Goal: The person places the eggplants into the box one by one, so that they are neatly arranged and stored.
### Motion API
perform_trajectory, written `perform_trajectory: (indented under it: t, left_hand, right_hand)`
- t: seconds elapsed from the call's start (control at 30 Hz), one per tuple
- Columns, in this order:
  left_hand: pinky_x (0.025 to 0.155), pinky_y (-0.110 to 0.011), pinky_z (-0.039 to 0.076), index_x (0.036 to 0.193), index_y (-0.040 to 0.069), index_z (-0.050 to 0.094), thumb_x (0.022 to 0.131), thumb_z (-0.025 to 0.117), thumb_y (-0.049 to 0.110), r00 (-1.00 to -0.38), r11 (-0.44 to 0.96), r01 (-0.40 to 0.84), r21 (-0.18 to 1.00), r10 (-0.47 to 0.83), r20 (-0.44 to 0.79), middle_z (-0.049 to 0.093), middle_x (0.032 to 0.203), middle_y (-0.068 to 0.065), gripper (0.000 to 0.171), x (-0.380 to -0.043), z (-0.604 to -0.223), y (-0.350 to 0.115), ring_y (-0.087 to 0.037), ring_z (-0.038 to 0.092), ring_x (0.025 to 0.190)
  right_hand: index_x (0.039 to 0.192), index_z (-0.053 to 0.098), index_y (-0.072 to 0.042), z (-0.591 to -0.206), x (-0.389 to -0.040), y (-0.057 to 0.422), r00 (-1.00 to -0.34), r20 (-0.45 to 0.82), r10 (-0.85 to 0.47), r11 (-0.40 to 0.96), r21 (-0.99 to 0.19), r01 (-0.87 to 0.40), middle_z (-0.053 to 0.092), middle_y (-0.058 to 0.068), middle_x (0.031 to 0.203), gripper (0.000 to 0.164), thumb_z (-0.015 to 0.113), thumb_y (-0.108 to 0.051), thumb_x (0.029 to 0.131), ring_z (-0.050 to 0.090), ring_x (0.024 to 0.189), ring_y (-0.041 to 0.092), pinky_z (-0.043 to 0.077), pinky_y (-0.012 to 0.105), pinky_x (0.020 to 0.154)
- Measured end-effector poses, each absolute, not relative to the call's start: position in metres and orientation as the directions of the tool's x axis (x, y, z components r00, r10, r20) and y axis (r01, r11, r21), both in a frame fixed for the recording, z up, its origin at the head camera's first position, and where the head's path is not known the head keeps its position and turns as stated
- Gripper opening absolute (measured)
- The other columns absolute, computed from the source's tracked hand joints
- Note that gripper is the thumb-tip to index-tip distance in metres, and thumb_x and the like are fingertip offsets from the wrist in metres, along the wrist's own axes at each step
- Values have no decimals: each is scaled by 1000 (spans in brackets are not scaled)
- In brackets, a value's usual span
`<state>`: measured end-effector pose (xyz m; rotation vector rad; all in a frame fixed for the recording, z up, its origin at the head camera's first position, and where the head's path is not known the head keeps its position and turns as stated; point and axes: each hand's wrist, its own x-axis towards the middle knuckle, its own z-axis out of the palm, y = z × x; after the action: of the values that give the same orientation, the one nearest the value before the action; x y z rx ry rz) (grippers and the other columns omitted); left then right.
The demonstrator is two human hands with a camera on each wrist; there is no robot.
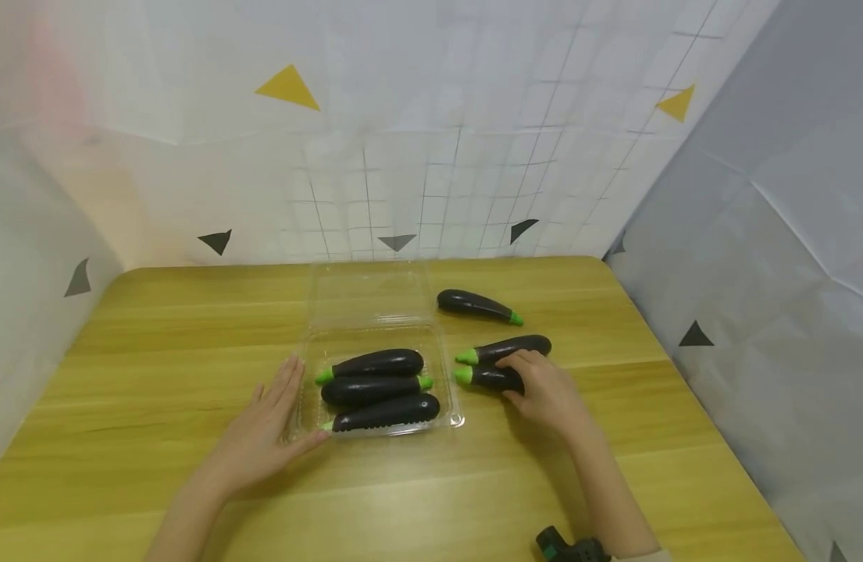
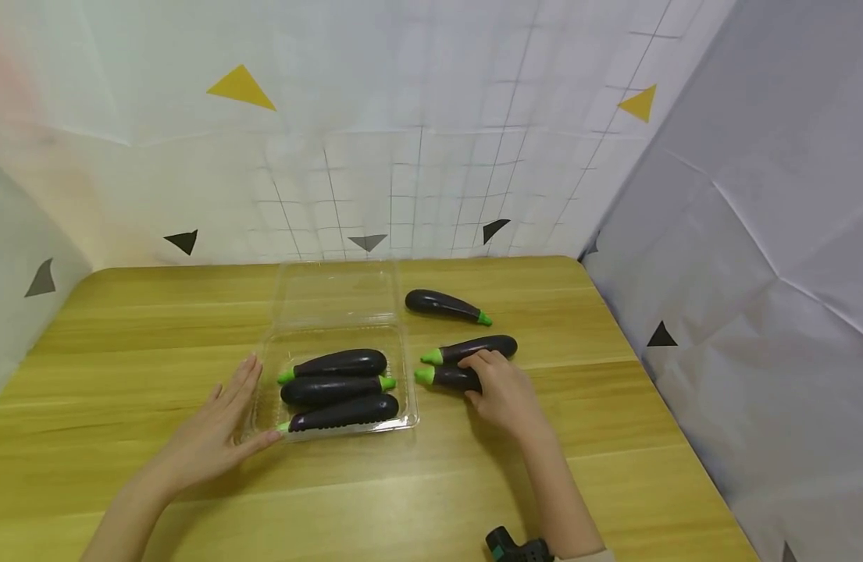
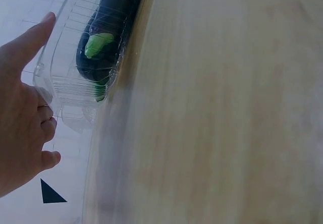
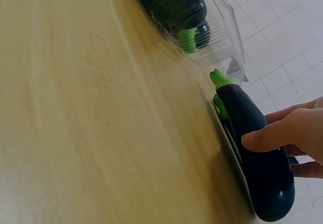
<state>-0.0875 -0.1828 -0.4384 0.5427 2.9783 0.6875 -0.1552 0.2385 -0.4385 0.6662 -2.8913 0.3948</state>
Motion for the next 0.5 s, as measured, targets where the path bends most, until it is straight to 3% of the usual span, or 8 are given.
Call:
perform_trajectory:
  t: [0.5]
  left_hand:
    - [113,-59,15,155,9,0,87,55,64,-938,840,326,433,344,38,-3,161,-11,104,-88,-438,-183,-30,5,146]
  right_hand:
    - [115,66,-10,-402,-159,231,-851,334,-405,832,-252,-494,65,11,113,47,84,-13,72,61,105,31,53,48,84]
